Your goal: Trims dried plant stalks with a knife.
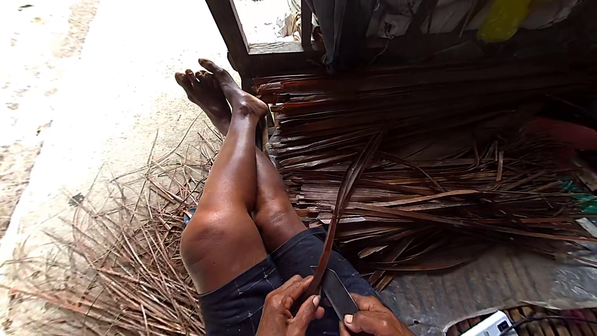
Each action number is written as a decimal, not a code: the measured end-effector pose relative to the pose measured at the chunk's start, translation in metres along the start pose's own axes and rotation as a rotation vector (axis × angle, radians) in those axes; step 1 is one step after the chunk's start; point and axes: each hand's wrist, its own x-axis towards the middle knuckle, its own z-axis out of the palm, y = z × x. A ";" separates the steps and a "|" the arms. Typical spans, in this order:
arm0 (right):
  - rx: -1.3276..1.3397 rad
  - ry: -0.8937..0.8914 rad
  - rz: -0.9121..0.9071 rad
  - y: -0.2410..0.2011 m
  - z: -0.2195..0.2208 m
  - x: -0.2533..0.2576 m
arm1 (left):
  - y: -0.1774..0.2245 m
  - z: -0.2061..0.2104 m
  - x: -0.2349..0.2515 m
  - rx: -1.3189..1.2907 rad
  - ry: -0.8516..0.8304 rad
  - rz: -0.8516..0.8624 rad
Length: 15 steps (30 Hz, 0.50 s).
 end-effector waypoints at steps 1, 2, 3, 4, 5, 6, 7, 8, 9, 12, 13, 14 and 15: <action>-0.004 0.000 -0.013 -0.003 -0.001 0.003 | 0.004 -0.001 -0.004 -0.018 -0.041 0.000; -0.008 -0.003 -0.026 -0.006 -0.003 0.007 | 0.006 -0.003 -0.007 -0.028 -0.076 0.002; -0.010 -0.002 -0.033 -0.011 -0.005 0.010 | 0.007 -0.006 -0.011 -0.034 -0.101 0.012; -0.006 0.004 -0.036 -0.017 -0.007 0.012 | 0.007 -0.011 -0.014 -0.040 -0.118 0.023; -0.004 0.008 -0.040 -0.023 -0.010 0.014 | 0.005 -0.018 -0.017 -0.046 -0.134 0.039; -0.004 0.015 -0.044 -0.029 -0.012 0.015 | 0.003 -0.026 -0.019 -0.055 -0.152 0.053; -0.011 0.031 -0.057 -0.035 -0.015 0.017 | 0.003 -0.034 -0.020 -0.061 -0.165 0.056; -0.016 0.061 -0.075 -0.042 -0.019 0.018 | 0.010 -0.040 -0.017 -0.058 -0.166 0.035; -0.014 0.094 -0.089 -0.049 -0.024 0.019 | 0.030 -0.042 -0.009 -0.044 -0.141 -0.020; -0.022 0.160 -0.100 -0.071 -0.045 0.018 | 0.136 -0.034 0.021 0.068 -0.076 -0.150; -0.016 0.164 -0.089 -0.077 -0.054 0.017 | 0.150 -0.033 0.022 0.092 -0.073 -0.122; -0.026 0.177 -0.068 -0.084 -0.064 0.016 | 0.154 -0.033 0.021 0.102 -0.072 -0.084; -0.040 0.205 -0.041 -0.091 -0.073 0.014 | 0.154 -0.035 0.019 0.099 -0.073 -0.053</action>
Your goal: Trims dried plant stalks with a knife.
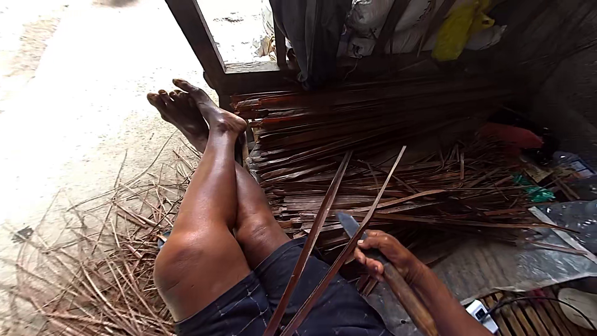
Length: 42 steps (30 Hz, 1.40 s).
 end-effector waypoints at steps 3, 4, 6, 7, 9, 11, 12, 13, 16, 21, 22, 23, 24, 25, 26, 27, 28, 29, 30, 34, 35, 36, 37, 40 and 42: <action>-0.051 0.178 0.090 -0.030 -0.029 -0.003 | 0.001 -0.006 -0.004 -0.046 -0.004 -0.020; -0.051 0.291 0.100 -0.045 -0.041 -0.006 | -0.003 -0.009 -0.007 -0.072 0.002 -0.049; -0.052 0.543 0.027 -0.080 -0.077 -0.023 | -0.010 -0.016 -0.012 -0.105 0.028 -0.134; -0.043 0.670 -0.076 -0.097 -0.096 -0.036 | -0.007 -0.019 -0.013 -0.107 0.039 -0.189; -0.008 0.832 -0.421 -0.123 -0.113 -0.061 | -0.002 -0.025 -0.013 -0.115 0.062 -0.282; -0.009 0.726 -0.692 -0.132 -0.099 -0.071 | -0.020 -0.030 -0.011 -0.181 0.060 -0.319; -0.032 0.589 -0.725 -0.127 -0.078 -0.069 | -0.048 -0.033 -0.013 -0.265 0.069 -0.277; -0.060 0.428 -0.685 -0.115 -0.050 -0.063 | -0.081 -0.034 -0.018 -0.353 0.083 -0.206; -0.081 -0.023 -0.378 -0.053 0.038 -0.033 | -0.134 -0.018 -0.013 -0.571 0.104 -0.111; -0.017 -0.178 -0.249 0.013 0.115 0.016 | -0.104 0.012 0.023 -0.785 0.140 -0.061; 0.019 -0.128 -0.265 0.015 0.124 0.023 | -0.104 0.016 0.025 -0.796 0.144 -0.043; 0.055 -0.061 -0.285 0.014 0.132 0.027 | -0.104 0.020 0.026 -0.808 0.152 -0.035; 0.082 -0.010 -0.302 0.012 0.136 0.030 | -0.106 0.023 0.027 -0.819 0.163 -0.019; 0.101 0.016 -0.314 0.011 0.138 0.033 | -0.109 0.024 0.030 -0.824 0.174 0.011; 0.107 0.030 -0.310 0.009 0.138 0.033 | -0.113 0.025 0.032 -0.820 0.185 0.044; 0.094 0.037 -0.303 0.008 0.137 0.033 | -0.116 0.024 0.035 -0.824 0.196 0.064; 0.053 0.031 -0.306 0.009 0.134 0.033 | -0.118 0.024 0.037 -0.815 0.207 0.073; -0.024 0.025 -0.322 0.011 0.130 0.033 | -0.120 0.024 0.038 -0.808 0.219 0.072; -0.135 0.031 -0.347 0.015 0.123 0.032 | -0.120 0.026 0.039 -0.812 0.231 0.071; -0.740 0.191 -0.461 0.030 0.092 0.024 | -0.121 0.027 0.045 -0.950 0.265 0.037; -0.901 0.243 -0.509 0.035 0.082 0.020 | -0.119 0.024 0.047 -1.006 0.274 0.009; -1.037 0.293 -0.563 0.041 0.073 0.014 | -0.117 0.021 0.050 -1.049 0.295 -0.018; -1.146 0.340 -0.595 0.047 0.064 0.008 | -0.116 0.017 0.054 -1.080 0.328 -0.046; -1.339 0.496 -0.516 0.063 0.034 -0.018 | -0.113 0.001 0.066 -1.117 0.447 -0.140; -1.426 0.644 -0.376 0.070 0.004 -0.040 | -0.115 -0.013 0.074 -1.111 0.522 -0.132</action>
